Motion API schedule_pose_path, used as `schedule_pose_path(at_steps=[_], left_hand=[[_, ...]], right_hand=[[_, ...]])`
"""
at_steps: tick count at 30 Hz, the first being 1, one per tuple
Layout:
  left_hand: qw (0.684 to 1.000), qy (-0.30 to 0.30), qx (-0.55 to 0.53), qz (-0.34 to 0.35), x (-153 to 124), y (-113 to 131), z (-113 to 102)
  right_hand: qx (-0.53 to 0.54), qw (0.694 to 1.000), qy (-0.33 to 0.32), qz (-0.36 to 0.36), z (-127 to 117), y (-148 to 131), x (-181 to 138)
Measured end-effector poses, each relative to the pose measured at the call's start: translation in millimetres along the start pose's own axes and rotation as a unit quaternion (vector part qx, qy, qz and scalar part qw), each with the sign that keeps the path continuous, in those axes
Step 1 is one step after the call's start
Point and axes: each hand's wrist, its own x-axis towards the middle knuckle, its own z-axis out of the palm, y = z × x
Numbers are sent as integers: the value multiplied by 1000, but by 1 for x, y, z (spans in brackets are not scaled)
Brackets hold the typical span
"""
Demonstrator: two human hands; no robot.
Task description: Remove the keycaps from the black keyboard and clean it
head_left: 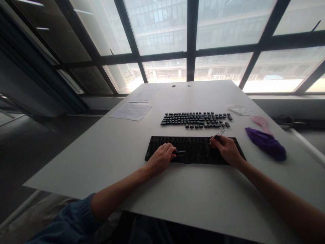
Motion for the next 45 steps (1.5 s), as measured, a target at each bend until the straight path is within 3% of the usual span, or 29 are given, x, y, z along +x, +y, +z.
schedule_pose_path(at_steps=[15, 26, 45], left_hand=[[976, -19, -202, -80, 9, -2, -17], [972, 41, -204, -113, 6, -3, -7], [965, 36, -236, -110, 7, -4, -10]], right_hand=[[11, 1000, -1, 2, 0, 0, 1], [21, 1000, 5, 9, 1, -4, 0], [21, 1000, 4, 8, 1, 1, 1]])
